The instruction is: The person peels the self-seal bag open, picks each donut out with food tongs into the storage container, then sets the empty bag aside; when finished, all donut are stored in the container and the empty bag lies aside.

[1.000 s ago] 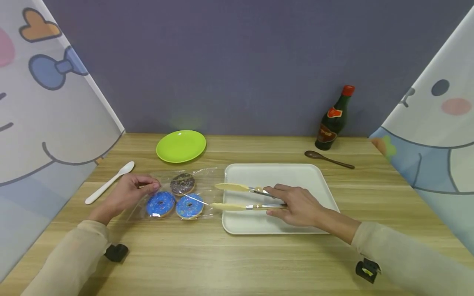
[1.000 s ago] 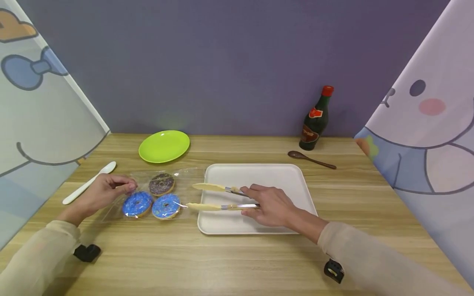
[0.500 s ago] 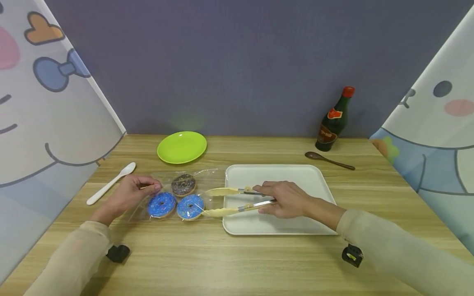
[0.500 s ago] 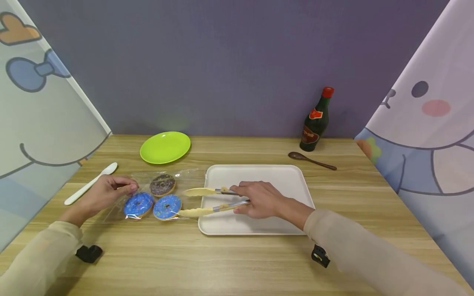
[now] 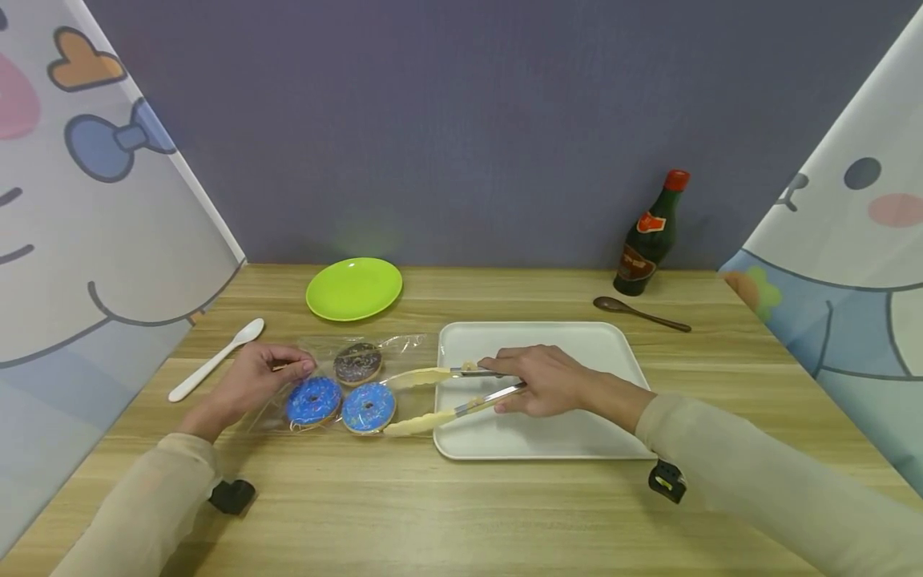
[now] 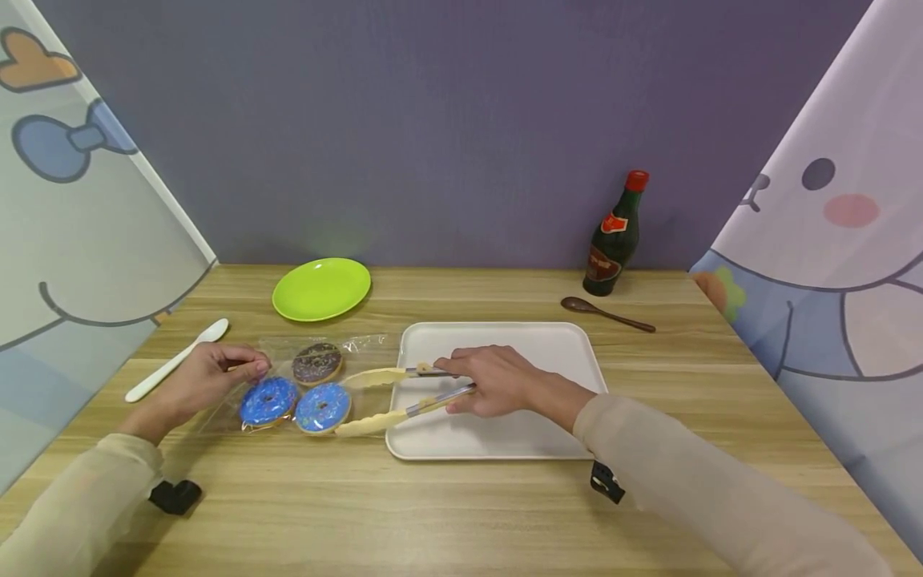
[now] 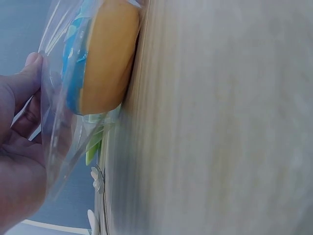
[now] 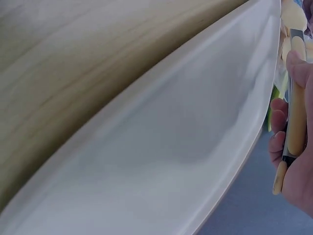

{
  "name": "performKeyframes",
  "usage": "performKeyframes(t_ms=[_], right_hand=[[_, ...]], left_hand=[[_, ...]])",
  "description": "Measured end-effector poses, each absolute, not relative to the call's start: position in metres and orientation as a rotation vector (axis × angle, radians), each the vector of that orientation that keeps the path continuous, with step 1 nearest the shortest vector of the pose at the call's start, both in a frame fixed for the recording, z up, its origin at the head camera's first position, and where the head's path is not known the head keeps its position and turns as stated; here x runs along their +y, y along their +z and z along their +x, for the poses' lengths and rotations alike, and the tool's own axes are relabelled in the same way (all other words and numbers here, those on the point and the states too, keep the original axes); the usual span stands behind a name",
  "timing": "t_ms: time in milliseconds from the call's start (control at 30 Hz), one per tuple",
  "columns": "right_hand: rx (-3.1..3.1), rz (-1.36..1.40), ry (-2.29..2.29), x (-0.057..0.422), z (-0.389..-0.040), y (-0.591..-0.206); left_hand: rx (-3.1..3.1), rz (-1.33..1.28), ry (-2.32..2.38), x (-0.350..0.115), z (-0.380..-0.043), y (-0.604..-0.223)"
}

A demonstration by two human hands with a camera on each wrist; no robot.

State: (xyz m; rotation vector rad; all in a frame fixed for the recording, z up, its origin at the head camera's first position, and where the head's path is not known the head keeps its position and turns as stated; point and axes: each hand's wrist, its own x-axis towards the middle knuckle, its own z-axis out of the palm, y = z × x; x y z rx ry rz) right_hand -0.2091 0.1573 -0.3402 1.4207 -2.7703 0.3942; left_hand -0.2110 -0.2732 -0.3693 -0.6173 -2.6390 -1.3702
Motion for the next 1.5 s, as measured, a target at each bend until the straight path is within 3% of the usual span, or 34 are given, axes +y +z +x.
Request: performKeyframes(t_ms=[967, 1500], right_hand=[[-2.751, 1.286, 0.427, 0.153, -0.193, -0.357], [-2.637, 1.124, 0.528, 0.189, -0.176, -0.366]], left_hand=[[-2.632, -0.627, -1.41, -0.273, -0.208, -0.367], [-2.632, -0.61, -1.4, -0.275, -0.208, -0.367]])
